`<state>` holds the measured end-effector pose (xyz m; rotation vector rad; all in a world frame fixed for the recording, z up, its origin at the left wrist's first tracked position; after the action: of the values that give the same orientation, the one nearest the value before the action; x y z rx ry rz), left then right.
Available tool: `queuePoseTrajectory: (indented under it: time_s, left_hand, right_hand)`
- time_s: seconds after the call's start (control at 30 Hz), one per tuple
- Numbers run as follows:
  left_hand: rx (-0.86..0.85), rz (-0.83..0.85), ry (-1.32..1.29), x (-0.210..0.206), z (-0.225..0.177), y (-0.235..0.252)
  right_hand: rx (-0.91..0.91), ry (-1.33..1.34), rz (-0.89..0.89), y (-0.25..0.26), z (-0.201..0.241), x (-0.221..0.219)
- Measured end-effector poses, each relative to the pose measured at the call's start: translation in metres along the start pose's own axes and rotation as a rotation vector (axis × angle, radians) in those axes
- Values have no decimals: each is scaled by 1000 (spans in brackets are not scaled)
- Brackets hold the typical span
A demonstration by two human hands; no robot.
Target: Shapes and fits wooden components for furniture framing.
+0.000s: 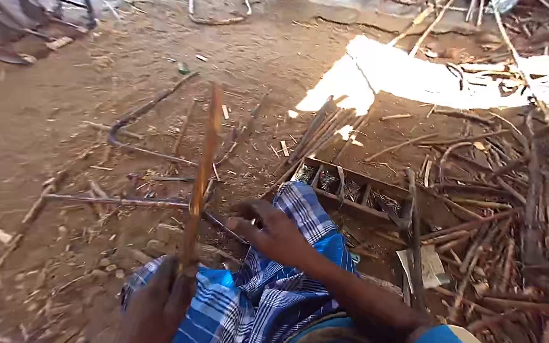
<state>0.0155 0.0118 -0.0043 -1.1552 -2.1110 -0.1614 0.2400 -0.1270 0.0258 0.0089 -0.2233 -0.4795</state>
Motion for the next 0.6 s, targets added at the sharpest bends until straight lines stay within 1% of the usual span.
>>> queuePoseTrajectory:
  time_s: [0.03, 0.07, 0.1, 0.13, 0.17, 0.2, 0.23, 0.27, 0.3, 0.33, 0.4, 0.47, 0.5, 0.53, 0.6]
  left_hand:
    - [55, -9, 1, -19, 25, -4]
    - [87, -20, 47, -28, 43, -5]
    - [110, -10, 101, -33, 50, -4]
    - [143, 6, 117, -36, 50, -6]
    - [193, 0, 77, -40, 46, -10]
    - [233, -39, 5, -42, 39, -11]
    - [257, -66, -62, -42, 29, -10]
    - [274, -60, -120, -42, 19, -8]
    - [292, -40, -182, -42, 11, -7]
    - [316, -21, -239, -44, 7, -8]
    - [339, -8, -331, -47, 3, -17]
    - [320, -28, -398, -45, 3, -26]
    - [311, -39, -416, -44, 5, -31]
    - [305, -37, -428, -43, 8, -35]
    - [315, -24, -460, -45, 14, -42]
  right_hand:
    - [-42, -65, -105, -1, -28, 25]
    - [-114, -111, -217, -3, -59, 54]
    - [-219, -156, -308, -7, -93, 83]
    - [-347, -176, -361, -17, -125, 110]
    - [-470, -196, -396, -30, -153, 131]
    - [-551, -224, -424, -41, -179, 146]
    - [-598, -250, -445, -46, -199, 155]
    - [-610, -261, -474, -50, -210, 158]
    - [-582, -276, -510, -49, -210, 154]
    - [-518, -294, -545, -45, -200, 145]
    - [-357, -334, -524, -23, -167, 118]
    - [-191, -339, -406, 18, -138, 81]
    - [-147, -318, -326, 42, -134, 57]
    - [-151, -293, -219, 66, -136, 33]
    - [-257, -273, 15, 109, -159, -17]
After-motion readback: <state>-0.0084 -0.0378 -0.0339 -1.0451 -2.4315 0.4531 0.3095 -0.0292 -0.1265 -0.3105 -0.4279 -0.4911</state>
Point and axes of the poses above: each hand's wrist, its own y-axis towards the middle knuckle, its own x-axis out of the back of the hand, z = x × y, the point moved 2 cm from there along y, towards the middle knuckle, and after that the axes turned 2 degrees about -y, right-handed, at the moved point
